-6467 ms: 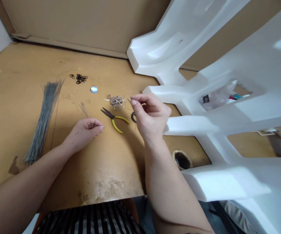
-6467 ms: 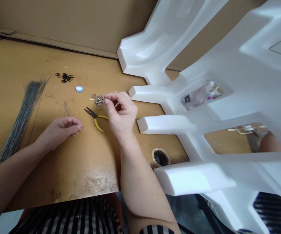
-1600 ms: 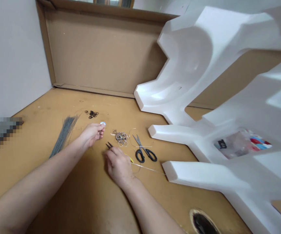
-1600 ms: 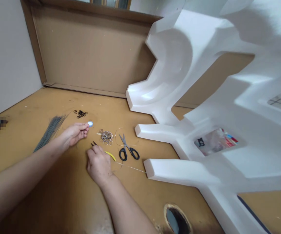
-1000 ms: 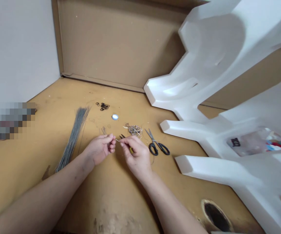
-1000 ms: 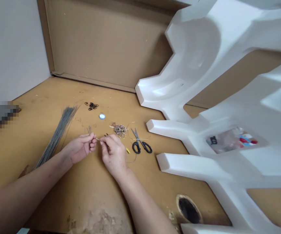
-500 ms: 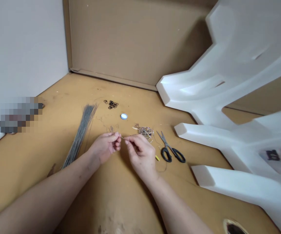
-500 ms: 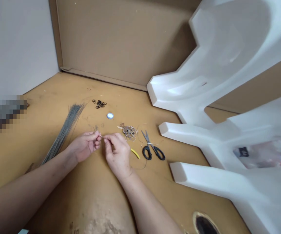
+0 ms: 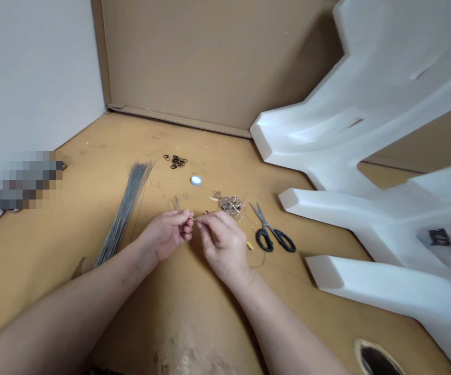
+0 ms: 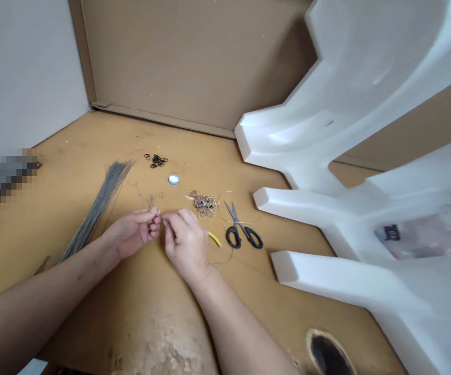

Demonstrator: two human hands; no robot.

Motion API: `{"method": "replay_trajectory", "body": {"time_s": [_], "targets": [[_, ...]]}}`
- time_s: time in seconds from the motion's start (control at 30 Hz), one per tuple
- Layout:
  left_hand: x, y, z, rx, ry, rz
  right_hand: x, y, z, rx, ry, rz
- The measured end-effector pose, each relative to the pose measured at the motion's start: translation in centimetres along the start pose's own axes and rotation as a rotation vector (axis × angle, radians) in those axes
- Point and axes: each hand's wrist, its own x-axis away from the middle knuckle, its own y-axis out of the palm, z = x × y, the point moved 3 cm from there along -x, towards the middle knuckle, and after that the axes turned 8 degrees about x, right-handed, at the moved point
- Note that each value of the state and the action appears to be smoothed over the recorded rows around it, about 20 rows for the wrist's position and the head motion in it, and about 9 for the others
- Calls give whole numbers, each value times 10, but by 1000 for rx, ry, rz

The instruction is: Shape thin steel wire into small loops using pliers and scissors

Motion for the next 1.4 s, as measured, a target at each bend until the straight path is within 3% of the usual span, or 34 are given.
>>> {"method": "replay_trajectory", "body": {"time_s": [1.4], "targets": [[0, -1, -3, 2, 10, -11, -1, -3, -1, 25, 43, -21]]}}
